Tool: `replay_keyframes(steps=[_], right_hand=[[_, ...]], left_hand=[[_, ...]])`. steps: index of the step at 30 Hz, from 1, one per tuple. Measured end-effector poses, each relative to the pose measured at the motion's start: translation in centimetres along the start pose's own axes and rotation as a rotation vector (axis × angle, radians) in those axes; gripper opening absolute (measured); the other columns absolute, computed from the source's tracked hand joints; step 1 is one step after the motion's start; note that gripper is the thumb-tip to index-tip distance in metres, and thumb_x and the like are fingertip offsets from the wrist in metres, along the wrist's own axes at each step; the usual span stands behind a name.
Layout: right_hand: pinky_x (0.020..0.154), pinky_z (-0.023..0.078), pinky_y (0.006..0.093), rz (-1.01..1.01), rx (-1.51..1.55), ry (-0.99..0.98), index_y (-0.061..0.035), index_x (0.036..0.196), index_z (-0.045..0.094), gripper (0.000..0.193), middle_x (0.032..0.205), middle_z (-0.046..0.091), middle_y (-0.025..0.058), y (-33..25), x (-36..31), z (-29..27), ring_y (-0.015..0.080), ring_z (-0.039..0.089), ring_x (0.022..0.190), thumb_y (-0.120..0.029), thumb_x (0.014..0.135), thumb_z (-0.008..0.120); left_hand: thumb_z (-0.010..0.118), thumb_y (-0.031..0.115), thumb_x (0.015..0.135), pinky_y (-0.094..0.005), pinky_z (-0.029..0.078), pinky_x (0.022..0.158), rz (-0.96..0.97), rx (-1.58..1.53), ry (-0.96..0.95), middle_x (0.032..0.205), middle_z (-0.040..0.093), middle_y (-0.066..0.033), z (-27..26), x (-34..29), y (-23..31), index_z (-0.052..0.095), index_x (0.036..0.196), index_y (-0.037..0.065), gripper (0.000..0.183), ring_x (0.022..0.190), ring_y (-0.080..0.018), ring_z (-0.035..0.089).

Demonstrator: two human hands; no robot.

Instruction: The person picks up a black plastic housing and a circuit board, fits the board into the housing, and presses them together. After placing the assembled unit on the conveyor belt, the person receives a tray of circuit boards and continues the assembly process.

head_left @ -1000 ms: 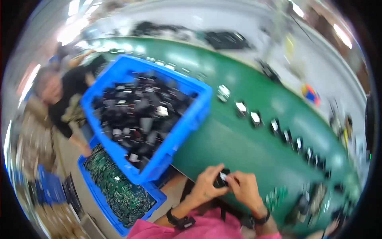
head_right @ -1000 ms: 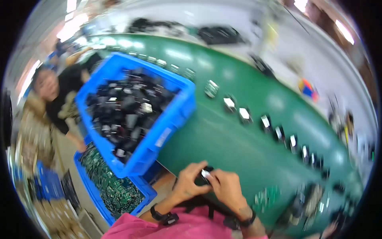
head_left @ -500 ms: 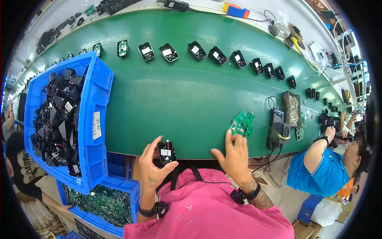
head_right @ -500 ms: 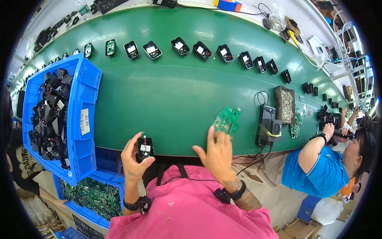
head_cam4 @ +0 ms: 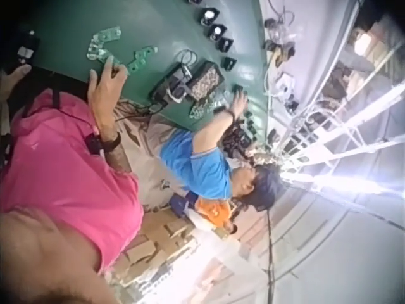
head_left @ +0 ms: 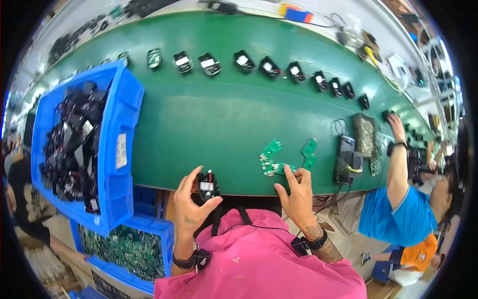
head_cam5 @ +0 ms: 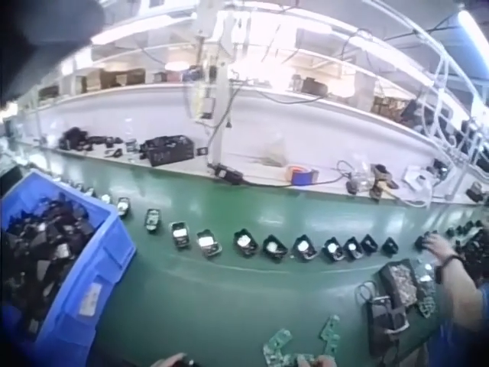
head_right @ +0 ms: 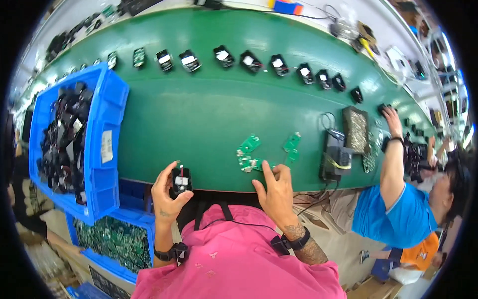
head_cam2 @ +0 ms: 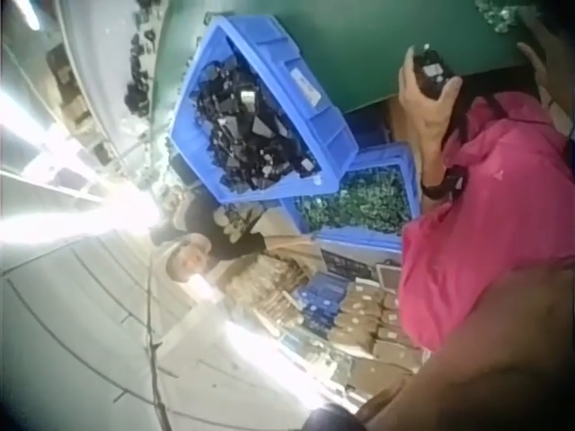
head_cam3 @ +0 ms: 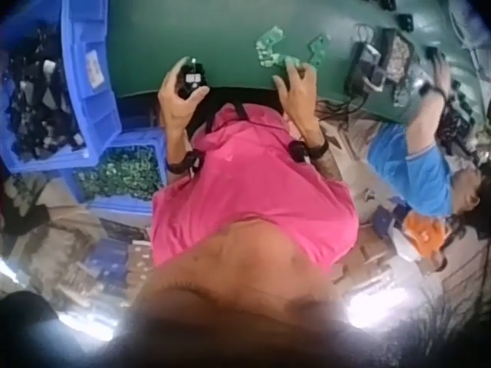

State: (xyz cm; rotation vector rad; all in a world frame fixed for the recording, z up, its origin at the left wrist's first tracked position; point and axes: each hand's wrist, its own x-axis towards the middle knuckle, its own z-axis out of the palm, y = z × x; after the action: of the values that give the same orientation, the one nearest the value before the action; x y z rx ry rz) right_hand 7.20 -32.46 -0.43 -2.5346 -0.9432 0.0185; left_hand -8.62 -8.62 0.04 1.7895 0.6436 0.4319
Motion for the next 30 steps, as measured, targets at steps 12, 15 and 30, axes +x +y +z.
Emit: replay_keyframes(steps=[12,15,30], right_hand=[[0.058,0.053,0.0371,-0.083,-0.054,0.374,-0.0045,0.100,0.059,0.017,0.091,0.050,0.0084,2.1,1.0,1.6,0.0250,0.061,0.079,-0.013,0.085,0.061],[0.056,0.053,0.0342,-0.031,0.167,0.386,-0.0030,0.096,0.062,0.014,0.087,0.056,0.0066,-0.2,2.1,1.2,0.0212,0.064,0.071,-0.016,0.091,0.062],[0.051,0.035,0.0228,0.517,2.221,-0.776,-0.0035,0.108,0.057,0.018,0.077,0.053,0.0025,-7.6,2.8,3.1,0.0065,0.042,0.049,-0.017,0.102,0.047]], left_hand=[[0.061,0.014,0.083,-0.0527,0.052,0.088,-0.096,-0.839,-0.248,0.126,0.053,-0.0168,0.7,-0.2,-3.5,0.050,0.132,0.003,0.051,0.113,-0.0343,0.055],[0.064,0.018,0.084,-0.0538,0.051,0.090,-0.150,-0.761,-0.248,0.128,0.053,-0.0173,0.0,0.6,-4.9,0.048,0.133,0.004,0.054,0.118,-0.0350,0.055],[0.062,0.010,0.088,-0.0389,0.043,0.093,0.252,0.055,0.010,0.127,0.048,-0.0203,1.2,-1.5,4.2,0.059,0.092,0.004,0.007,0.108,-0.0326,0.053]])
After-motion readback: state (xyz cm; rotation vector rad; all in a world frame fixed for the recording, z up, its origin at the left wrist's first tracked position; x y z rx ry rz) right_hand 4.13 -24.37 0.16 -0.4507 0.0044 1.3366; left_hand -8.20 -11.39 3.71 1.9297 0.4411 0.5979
